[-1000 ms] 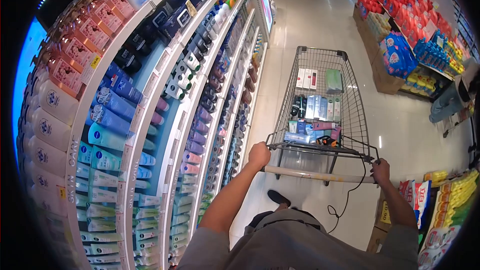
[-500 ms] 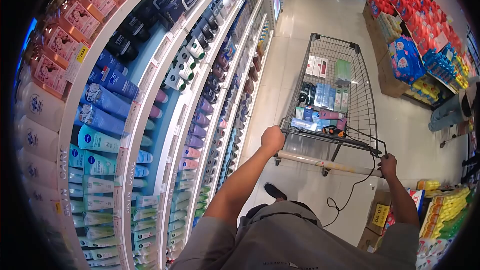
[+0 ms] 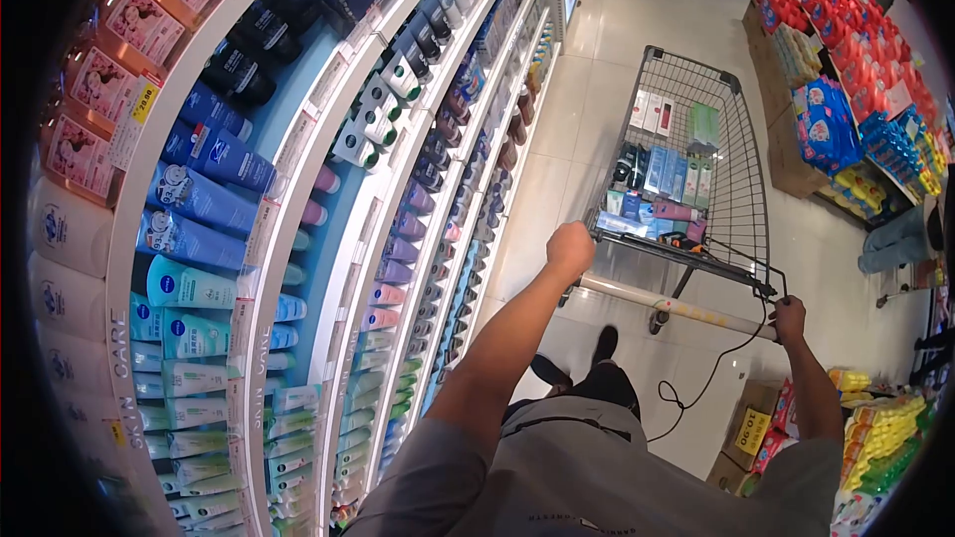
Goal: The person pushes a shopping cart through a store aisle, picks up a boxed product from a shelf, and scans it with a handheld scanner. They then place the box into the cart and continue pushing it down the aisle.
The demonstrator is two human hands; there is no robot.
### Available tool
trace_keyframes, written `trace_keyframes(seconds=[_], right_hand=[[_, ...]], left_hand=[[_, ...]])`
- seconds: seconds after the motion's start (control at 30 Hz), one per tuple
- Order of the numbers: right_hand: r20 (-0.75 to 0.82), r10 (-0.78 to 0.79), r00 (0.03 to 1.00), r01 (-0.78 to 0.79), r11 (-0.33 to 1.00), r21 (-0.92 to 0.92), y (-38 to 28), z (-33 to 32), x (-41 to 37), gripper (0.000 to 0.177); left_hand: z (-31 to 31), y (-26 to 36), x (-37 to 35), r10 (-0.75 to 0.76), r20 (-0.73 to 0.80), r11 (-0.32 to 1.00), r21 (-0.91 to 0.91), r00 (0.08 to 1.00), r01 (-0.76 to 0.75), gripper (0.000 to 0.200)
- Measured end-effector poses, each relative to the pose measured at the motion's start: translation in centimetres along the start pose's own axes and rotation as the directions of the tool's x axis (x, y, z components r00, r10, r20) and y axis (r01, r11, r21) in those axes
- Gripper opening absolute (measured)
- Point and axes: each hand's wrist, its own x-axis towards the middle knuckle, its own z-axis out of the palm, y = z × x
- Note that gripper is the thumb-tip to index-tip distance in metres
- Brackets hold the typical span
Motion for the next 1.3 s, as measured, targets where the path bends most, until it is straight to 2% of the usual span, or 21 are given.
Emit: trace_keyframes(seconds=[0.2,0.27,0.43,0.67,1.03,1.3], right_hand=[[0.019,0.008,1.000,-0.008,1.000,-0.005,-1.6,-0.2,2.4,0.019],[0.032,-0.032,0.999,0.031,0.999,0.022,-1.2,-0.1,3.8,0.019],[0.043,0.002,0.999,-0.003,1.000,0.016,-3.7,-0.7,6.0,0.019],[0.052,0.003,0.999,-0.002,1.000,-0.019,-5.9,-1.8,10.9,0.018],[0.047,-0.076,0.996,0.074,0.996,0.044,-8.8,-3.0,20.2,0.016],[0.063,-0.129,0.990,0.127,0.992,0.025,-10.4,-3.3,25.3,0.017]], left_hand=[[-0.2,1.5,1.9,-0.014,-0.012,1.000,0.013,1.000,0.014,0.022],[0.2,2.0,3.1,-0.064,-0.022,0.996,0.056,0.998,0.065,0.020],[0.3,3.2,5.3,-0.081,-0.038,0.995,0.047,0.996,0.083,0.021],[1.2,4.8,9.5,-0.057,-0.032,0.997,0.054,0.998,0.059,0.023],[1.4,9.3,14.5,-0.085,-0.089,0.996,0.027,0.992,0.088,0.023],[1.5,11.1,18.2,-0.089,-0.084,0.996,-0.002,0.993,0.089,0.024]])
